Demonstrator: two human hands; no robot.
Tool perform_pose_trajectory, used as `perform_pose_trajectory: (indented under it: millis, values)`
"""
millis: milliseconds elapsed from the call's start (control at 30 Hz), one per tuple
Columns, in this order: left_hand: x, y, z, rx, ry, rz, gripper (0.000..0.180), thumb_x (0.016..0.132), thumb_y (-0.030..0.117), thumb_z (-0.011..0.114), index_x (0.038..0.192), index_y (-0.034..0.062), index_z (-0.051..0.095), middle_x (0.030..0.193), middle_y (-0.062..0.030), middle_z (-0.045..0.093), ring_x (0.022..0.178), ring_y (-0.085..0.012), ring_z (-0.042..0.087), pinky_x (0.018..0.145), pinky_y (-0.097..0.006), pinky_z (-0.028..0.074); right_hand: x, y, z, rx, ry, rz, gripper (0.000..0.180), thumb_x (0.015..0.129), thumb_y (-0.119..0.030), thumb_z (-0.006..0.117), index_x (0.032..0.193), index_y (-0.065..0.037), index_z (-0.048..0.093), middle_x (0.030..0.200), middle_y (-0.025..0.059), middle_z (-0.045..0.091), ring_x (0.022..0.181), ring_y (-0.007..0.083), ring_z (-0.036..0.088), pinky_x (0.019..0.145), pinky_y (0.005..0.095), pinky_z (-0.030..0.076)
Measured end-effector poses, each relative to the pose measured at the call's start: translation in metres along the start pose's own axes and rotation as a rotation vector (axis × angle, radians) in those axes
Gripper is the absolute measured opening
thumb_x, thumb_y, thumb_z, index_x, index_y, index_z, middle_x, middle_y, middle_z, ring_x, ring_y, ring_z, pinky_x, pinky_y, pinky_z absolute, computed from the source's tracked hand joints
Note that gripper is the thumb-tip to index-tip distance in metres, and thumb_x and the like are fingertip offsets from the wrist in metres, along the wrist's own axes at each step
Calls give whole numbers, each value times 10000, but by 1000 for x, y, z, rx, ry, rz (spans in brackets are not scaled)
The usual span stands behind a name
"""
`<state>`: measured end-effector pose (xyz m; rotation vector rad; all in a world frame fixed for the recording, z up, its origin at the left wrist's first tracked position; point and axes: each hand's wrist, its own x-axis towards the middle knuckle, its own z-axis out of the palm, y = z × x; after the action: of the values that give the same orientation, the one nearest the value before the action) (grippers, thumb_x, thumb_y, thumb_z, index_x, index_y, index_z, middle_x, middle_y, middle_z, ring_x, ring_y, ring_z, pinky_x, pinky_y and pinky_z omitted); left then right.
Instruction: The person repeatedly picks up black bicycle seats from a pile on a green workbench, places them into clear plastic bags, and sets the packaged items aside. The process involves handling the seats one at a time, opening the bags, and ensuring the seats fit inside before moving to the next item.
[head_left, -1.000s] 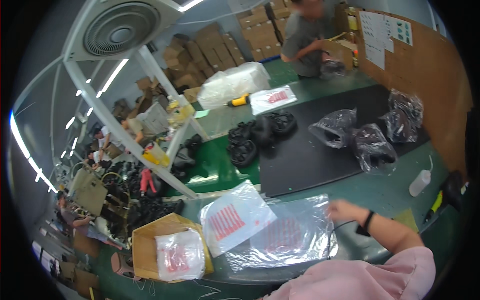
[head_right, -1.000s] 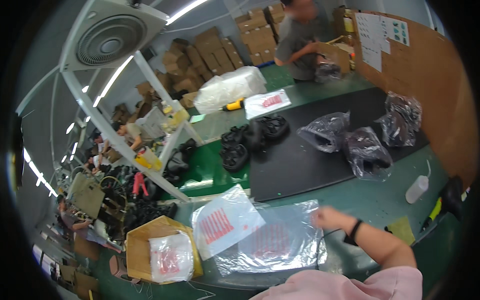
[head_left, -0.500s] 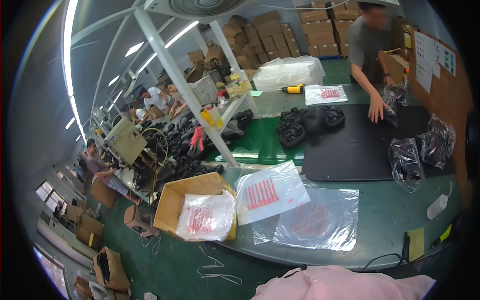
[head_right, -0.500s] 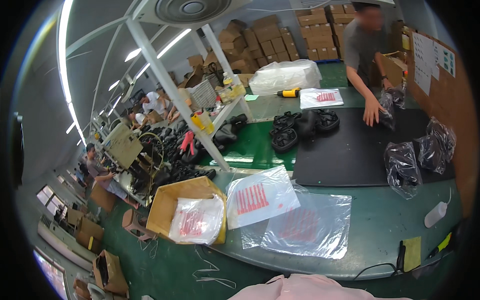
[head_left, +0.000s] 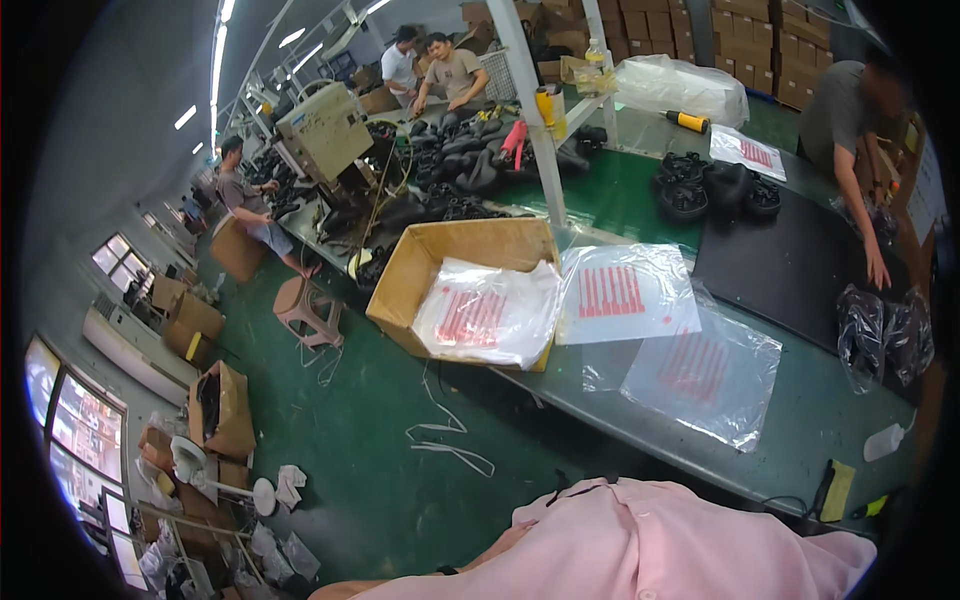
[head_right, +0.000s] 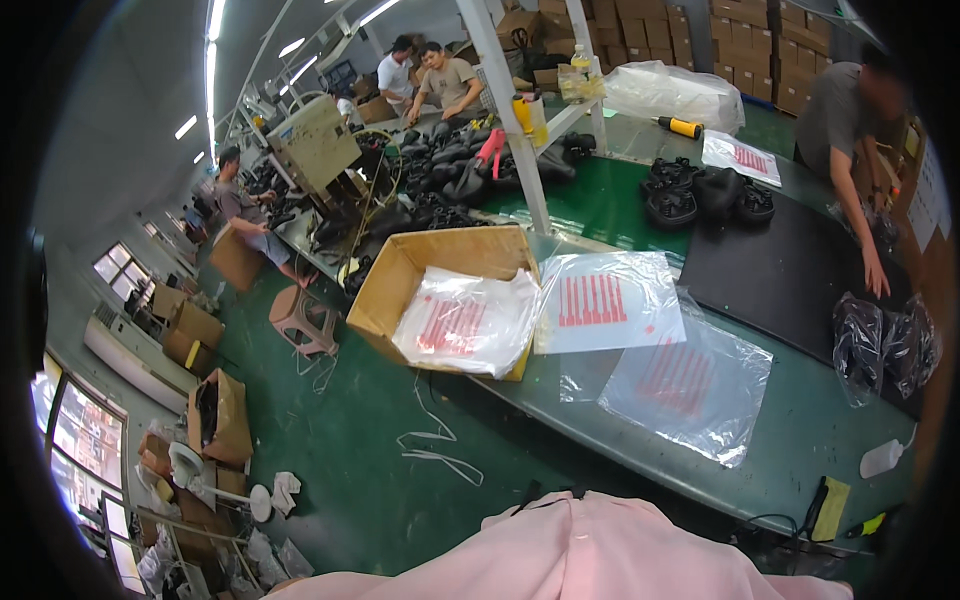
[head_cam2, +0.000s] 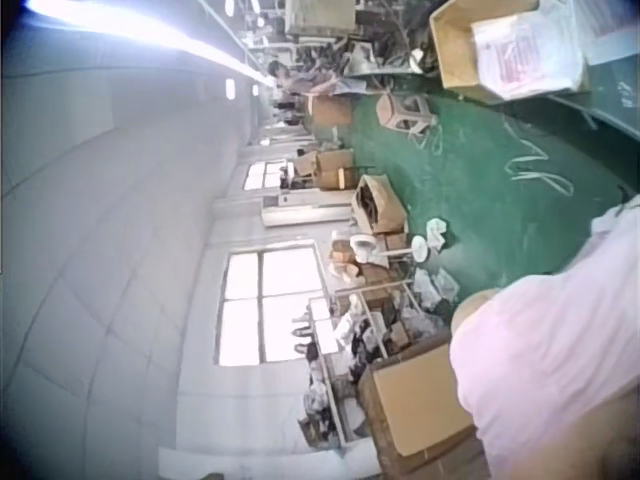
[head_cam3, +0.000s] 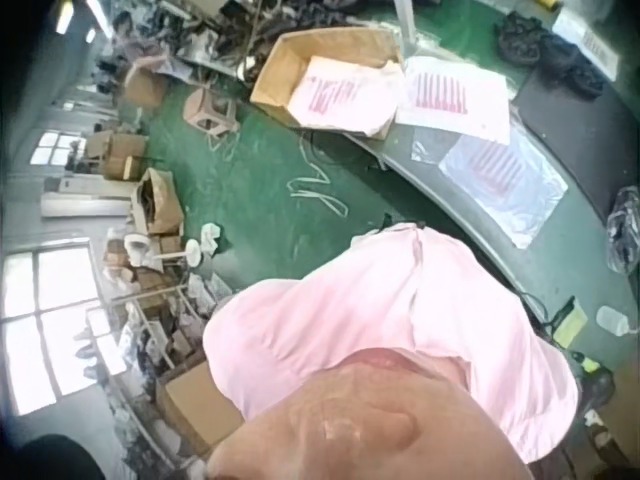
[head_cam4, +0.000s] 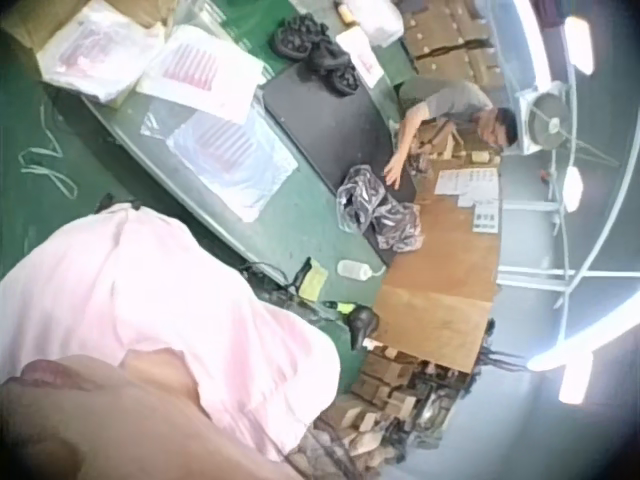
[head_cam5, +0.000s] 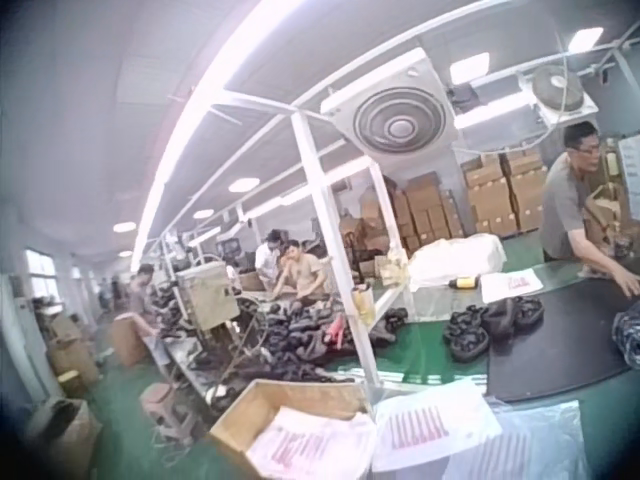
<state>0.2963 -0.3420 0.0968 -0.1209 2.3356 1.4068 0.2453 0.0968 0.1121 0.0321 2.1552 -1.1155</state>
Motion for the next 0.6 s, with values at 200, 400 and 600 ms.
perform_pose_trajectory:
  millis: [200,400,600]
  values:
    - [-14,-43,-23,-79,31,-92,461,827,205,653,1262,91,550,1096,-128,649,960,-292,617,844,-350,487,15,-23,25,-15,-4,53,362,860,-314,618,1049,-8,653,958,177,690,864,258,645,784,393,474]
    - [-27,-73,-29,-142,28,-166,472,820,206,660,1262,88,546,1097,-128,650,958,-293,619,844,-351,489,33,-28,45,-24,-16,111,368,862,-314,618,1060,-5,649,969,177,689,874,256,644,793,390,473]
    - [-58,-94,-17,-176,62,-244,482,813,207,667,1262,84,541,1098,-129,650,957,-295,621,844,-352,491,58,-21,55,-25,-50,160,374,865,-315,617,1071,-3,646,981,176,689,884,254,644,802,386,472]
